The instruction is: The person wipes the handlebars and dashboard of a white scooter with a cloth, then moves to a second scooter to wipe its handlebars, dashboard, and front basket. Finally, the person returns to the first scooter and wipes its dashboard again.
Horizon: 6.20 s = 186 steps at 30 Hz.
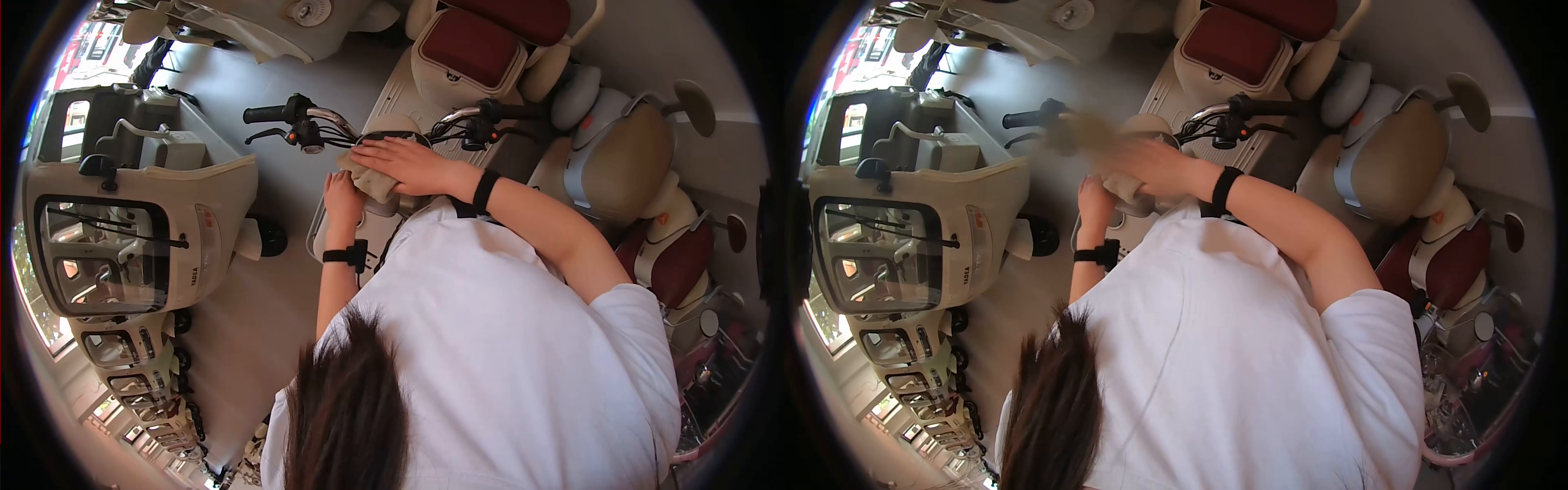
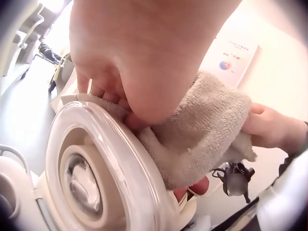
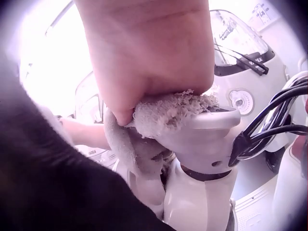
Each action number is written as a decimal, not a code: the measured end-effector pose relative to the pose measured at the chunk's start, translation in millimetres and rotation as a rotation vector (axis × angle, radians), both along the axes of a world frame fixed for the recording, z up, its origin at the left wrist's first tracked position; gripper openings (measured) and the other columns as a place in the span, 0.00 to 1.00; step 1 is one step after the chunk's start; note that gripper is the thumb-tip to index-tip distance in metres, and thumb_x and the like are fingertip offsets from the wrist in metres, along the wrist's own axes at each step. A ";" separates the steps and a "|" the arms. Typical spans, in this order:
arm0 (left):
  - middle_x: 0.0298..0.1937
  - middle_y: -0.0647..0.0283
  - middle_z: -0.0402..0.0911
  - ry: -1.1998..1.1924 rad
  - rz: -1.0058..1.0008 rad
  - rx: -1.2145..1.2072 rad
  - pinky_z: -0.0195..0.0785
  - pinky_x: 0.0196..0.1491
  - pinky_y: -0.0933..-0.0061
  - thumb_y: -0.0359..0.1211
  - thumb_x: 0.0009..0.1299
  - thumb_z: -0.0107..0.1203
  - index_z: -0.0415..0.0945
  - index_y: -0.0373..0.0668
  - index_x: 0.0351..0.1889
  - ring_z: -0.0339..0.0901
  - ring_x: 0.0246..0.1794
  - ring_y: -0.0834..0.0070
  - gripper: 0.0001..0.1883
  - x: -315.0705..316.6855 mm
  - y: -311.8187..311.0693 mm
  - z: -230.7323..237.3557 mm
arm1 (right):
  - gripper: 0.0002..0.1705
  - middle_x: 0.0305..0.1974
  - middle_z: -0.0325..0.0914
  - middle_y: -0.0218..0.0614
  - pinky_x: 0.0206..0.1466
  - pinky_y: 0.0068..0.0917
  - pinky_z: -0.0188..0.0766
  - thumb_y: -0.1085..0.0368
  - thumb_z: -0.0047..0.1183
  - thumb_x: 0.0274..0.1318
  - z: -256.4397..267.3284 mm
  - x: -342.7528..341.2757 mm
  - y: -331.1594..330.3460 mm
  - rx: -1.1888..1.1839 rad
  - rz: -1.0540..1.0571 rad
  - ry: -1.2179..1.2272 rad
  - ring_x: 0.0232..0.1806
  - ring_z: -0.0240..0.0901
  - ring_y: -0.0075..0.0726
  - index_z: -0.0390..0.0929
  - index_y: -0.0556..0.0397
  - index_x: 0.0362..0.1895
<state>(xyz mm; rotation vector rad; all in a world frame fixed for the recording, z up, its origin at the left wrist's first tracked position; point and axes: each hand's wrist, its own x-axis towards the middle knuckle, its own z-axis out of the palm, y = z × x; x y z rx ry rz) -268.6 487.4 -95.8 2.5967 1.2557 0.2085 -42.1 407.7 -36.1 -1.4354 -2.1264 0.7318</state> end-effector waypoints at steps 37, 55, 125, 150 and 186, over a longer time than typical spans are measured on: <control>0.43 0.44 0.86 -0.027 -0.299 -0.190 0.73 0.51 0.43 0.37 0.69 0.59 0.84 0.37 0.47 0.82 0.44 0.42 0.15 37.7 -74.0 14.9 | 0.46 0.81 0.56 0.26 0.84 0.51 0.41 0.80 0.52 0.48 -12.0 16.5 -18.0 0.086 0.106 0.180 0.83 0.47 0.44 0.74 0.25 0.71; 0.61 0.52 0.80 -0.107 -0.065 0.091 0.61 0.72 0.51 0.32 0.72 0.54 0.76 0.34 0.59 0.74 0.66 0.55 0.18 -9.5 -28.1 3.7 | 0.50 0.82 0.50 0.26 0.84 0.48 0.45 0.74 0.61 0.50 -3.8 -8.0 -11.6 0.167 0.041 -0.038 0.84 0.46 0.38 0.62 0.28 0.77; 0.68 0.52 0.76 -0.222 -0.205 0.042 0.59 0.75 0.50 0.31 0.75 0.57 0.79 0.33 0.58 0.64 0.76 0.54 0.17 -24.7 -71.3 6.8 | 0.54 0.82 0.53 0.26 0.84 0.51 0.44 0.63 0.69 0.48 -10.7 27.8 -32.4 0.031 -0.104 0.040 0.82 0.48 0.43 0.58 0.34 0.80; 0.66 0.51 0.78 -0.169 0.097 0.004 0.57 0.77 0.54 0.30 0.69 0.59 0.76 0.37 0.63 0.69 0.72 0.53 0.23 -6.3 -51.7 19.4 | 0.37 0.75 0.65 0.29 0.83 0.50 0.49 0.75 0.58 0.49 3.5 -10.5 10.6 0.268 0.276 -0.121 0.81 0.52 0.39 0.71 0.44 0.67; 0.36 0.66 0.84 -0.746 0.339 -0.830 0.69 0.41 0.74 0.39 0.79 0.53 0.83 0.31 0.47 0.76 0.36 0.79 0.17 -88.0 56.2 -171.5 | 0.35 0.73 0.65 0.51 0.78 0.48 0.58 0.60 0.59 0.60 1.4 -124.7 42.9 -0.194 0.062 -0.193 0.75 0.62 0.52 0.67 0.59 0.69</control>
